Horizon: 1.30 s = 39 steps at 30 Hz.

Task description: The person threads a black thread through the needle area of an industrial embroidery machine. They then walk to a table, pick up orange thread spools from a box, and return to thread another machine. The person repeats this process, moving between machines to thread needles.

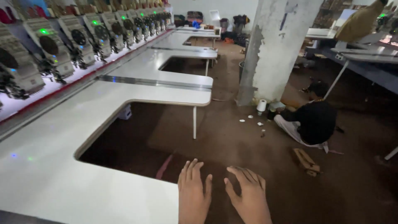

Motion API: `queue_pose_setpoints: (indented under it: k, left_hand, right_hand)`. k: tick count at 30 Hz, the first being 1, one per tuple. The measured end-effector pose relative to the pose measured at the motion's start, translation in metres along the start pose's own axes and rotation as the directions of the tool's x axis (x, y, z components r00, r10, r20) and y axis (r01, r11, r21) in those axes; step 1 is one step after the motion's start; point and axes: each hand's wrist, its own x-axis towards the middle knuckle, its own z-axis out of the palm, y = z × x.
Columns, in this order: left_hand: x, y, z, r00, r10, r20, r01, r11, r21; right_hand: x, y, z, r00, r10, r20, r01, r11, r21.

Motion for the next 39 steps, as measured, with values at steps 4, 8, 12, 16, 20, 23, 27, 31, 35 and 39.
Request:
queue_pose_setpoints:
  k: [4,8,12,16,20,23,27,31,35,39]
  left_hand:
    - [0.017,0.010,0.072,0.999,-0.047,-0.001,0.047,0.998,0.039]
    - [0.052,0.018,0.131,0.999,-0.047,-0.001,0.047,0.998,0.051]
    - [0.098,0.022,0.187,0.994,-0.093,0.064,0.090,0.995,0.043]
    - [0.167,0.015,0.247,0.991,-0.086,0.102,0.084,0.996,0.024]
    - [0.238,0.005,0.310,1.000,0.004,0.022,-0.003,1.000,-0.025]
    - [0.300,-0.012,0.358,0.998,0.067,0.001,-0.067,0.998,-0.020]
    - [0.384,-0.032,0.416,0.999,0.047,0.023,-0.047,0.999,-0.024]
    - [0.463,-0.056,0.481,0.999,0.017,0.027,-0.017,1.000,-0.018]
    - [0.556,-0.073,0.538,0.995,-0.023,0.092,0.023,1.000,-0.001]
    - [0.647,-0.106,0.605,0.998,0.065,-0.004,-0.064,0.994,0.088]
  right_hand:
    - [0.033,0.067,0.003,0.998,-0.029,-0.048,0.029,1.000,-0.001]
    - [0.081,0.119,0.007,0.992,-0.060,-0.107,0.058,0.998,-0.016]
    - [0.132,0.155,0.006,1.000,0.006,-0.013,-0.007,1.000,-0.018]
    - [0.207,0.198,0.027,0.999,0.033,-0.005,-0.033,0.999,-0.002]
    - [0.294,0.234,0.051,1.000,0.013,-0.027,-0.014,0.999,-0.038]
    - [0.366,0.264,0.080,0.998,0.021,-0.058,-0.024,0.998,-0.065]
    - [0.460,0.293,0.104,0.996,0.081,0.029,-0.078,0.994,-0.072]
    - [0.547,0.332,0.132,0.991,0.123,0.050,-0.120,0.991,-0.056]
    - [0.646,0.381,0.168,0.998,-0.001,-0.057,0.001,1.000,0.000]
    - [0.750,0.418,0.205,0.999,-0.033,-0.038,0.033,0.999,0.003]
